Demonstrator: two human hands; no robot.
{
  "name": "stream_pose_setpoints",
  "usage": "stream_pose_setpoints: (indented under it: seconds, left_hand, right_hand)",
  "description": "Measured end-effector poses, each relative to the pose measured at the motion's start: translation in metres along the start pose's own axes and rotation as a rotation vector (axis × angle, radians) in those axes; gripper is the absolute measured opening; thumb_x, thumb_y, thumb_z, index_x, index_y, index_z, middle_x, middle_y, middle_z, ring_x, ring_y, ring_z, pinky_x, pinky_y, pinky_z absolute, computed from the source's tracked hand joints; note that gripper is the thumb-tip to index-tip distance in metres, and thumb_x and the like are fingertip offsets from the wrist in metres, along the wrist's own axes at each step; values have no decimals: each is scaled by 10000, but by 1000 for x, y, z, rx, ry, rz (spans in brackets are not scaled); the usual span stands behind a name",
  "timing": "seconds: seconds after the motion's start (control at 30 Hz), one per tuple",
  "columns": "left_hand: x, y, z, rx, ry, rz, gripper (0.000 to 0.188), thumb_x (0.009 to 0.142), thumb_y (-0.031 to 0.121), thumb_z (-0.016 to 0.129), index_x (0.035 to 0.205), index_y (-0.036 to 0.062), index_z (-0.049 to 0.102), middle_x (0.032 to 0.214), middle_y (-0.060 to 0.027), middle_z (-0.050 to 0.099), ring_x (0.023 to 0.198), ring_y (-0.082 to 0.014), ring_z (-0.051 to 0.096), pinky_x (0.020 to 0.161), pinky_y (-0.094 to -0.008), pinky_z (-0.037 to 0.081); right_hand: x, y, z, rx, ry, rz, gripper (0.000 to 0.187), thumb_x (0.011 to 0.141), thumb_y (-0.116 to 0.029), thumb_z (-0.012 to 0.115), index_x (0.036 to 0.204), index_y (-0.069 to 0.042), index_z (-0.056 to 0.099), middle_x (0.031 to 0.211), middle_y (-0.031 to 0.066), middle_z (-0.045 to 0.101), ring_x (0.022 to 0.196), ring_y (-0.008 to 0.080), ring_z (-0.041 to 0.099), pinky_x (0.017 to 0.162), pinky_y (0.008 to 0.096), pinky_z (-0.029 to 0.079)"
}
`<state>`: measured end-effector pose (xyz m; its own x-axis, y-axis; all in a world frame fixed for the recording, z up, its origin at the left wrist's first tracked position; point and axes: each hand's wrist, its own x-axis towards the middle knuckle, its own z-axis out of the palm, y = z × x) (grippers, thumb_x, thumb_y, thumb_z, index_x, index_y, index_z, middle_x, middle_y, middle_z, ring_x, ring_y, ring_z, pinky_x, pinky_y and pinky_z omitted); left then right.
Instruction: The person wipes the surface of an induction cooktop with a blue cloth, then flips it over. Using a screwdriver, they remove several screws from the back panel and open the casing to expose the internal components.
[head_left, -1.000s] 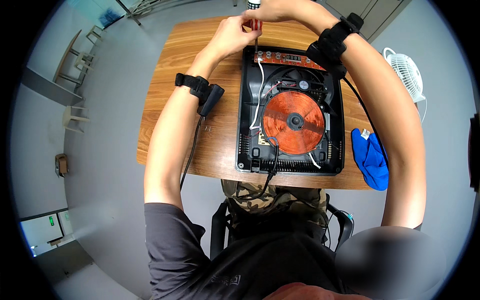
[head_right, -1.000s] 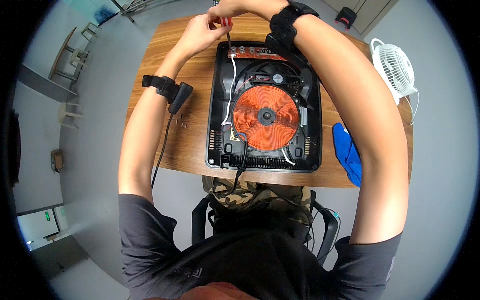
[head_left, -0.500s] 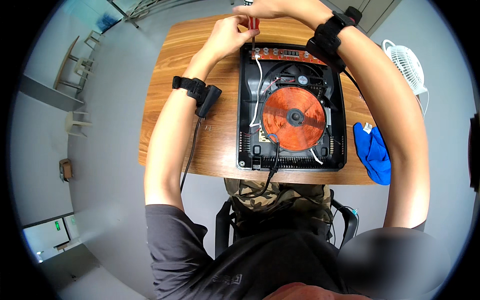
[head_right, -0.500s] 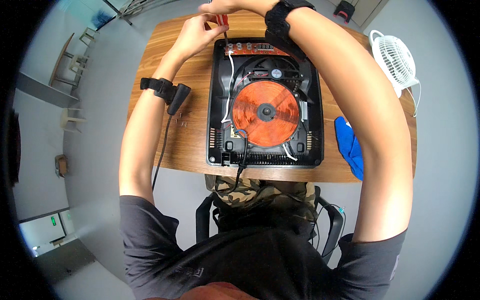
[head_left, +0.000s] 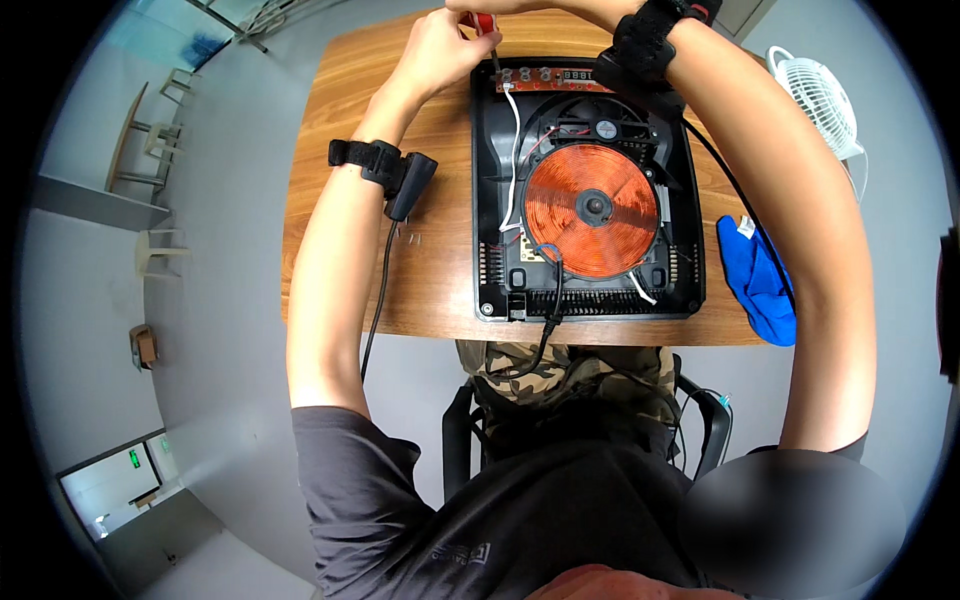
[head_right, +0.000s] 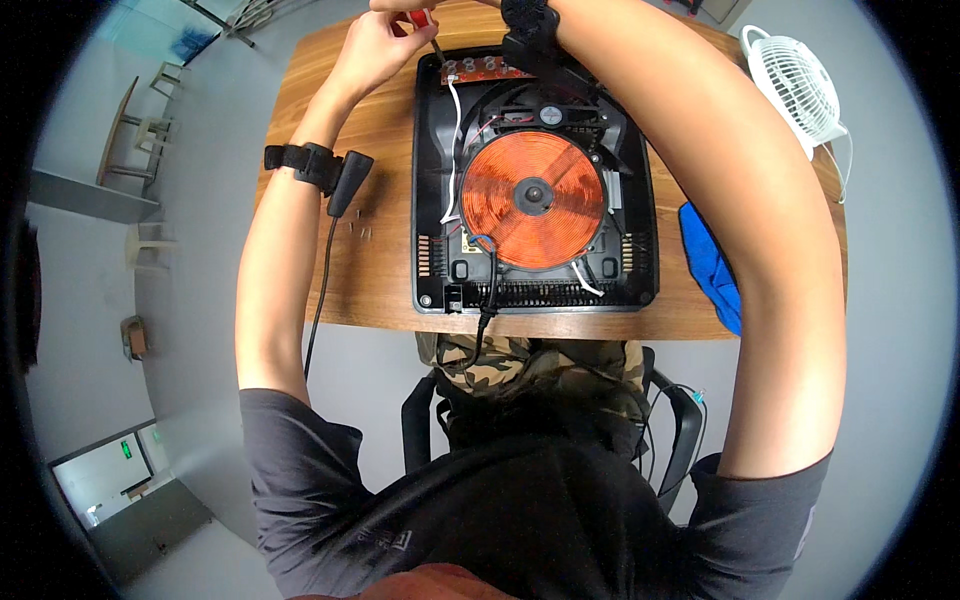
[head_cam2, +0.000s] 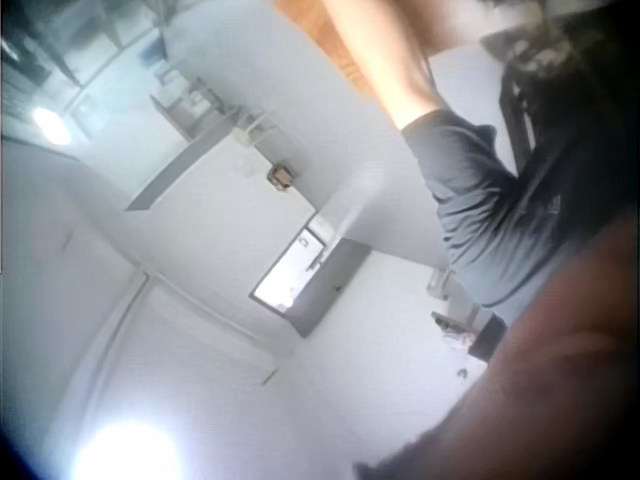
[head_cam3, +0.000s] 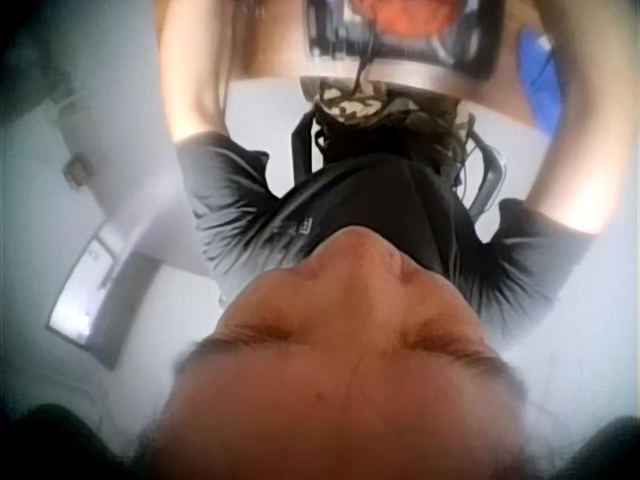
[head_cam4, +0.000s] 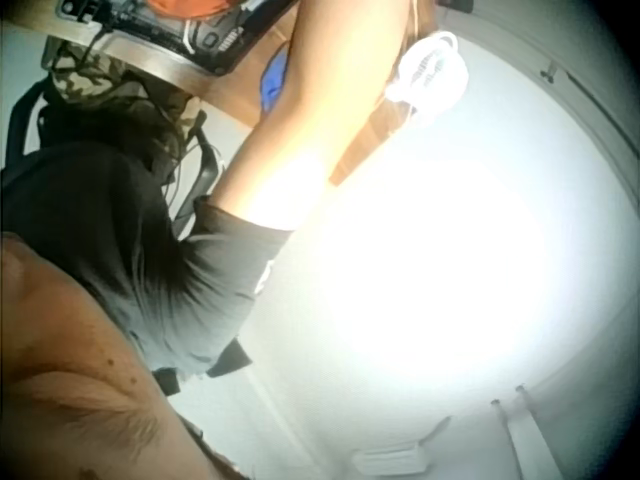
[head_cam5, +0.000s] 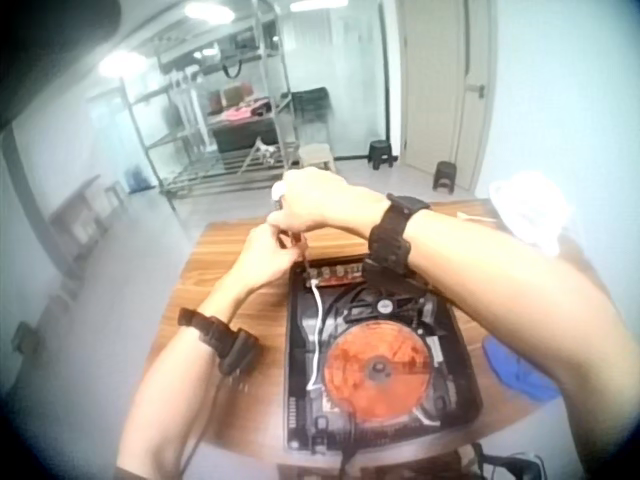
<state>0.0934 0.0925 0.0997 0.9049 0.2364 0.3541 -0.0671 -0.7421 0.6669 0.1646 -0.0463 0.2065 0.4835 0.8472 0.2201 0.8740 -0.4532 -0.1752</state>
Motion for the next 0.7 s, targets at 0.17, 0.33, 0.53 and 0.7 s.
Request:
stream_pose_setpoints:
  seconds: [0.17, 0.33, 0.53, 0.7]
  left_hand:
    - [-8, 1, -16, 20, -13, -119, 258, 821, 232, 802, 853, -8, 713, 735, -136, 716, 702, -222, 708, 666, -366, 545]
    - [-1, 4, -10, 63, 17, 31, 260, 808, 226, 813, 855, -9, 712, 751, -141, 724, 710, -233, 717, 667, -369, 548]
    - [-4, -1, -17, 76, 24, 33, 275, 809, 253, 815, 852, 0, 715, 776, -151, 732, 729, -248, 724, 696, -373, 556]
    - [1, -26, -3, 294, -68, 255, 358, 826, 308, 790, 1010, 3, 750, 957, -162, 761, 942, -325, 730, 873, -403, 562]
  right_hand:
    - [2, -11, 4, 32, 15, 10, 362, 856, -395, 651, 980, -74, 763, 921, 232, 735, 900, 407, 717, 818, 470, 580]
    - [0, -4, -3, 37, -2, 31, 346, 870, -382, 638, 971, -73, 756, 899, 232, 732, 881, 414, 716, 805, 475, 583]
    - [7, -2, 8, 28, 75, -50, 318, 884, -348, 624, 949, -60, 742, 874, 231, 726, 866, 417, 713, 799, 483, 581]
    - [0, 11, 10, 13, 141, -61, 317, 900, -339, 616, 944, -46, 727, 845, 229, 717, 846, 417, 709, 799, 490, 577]
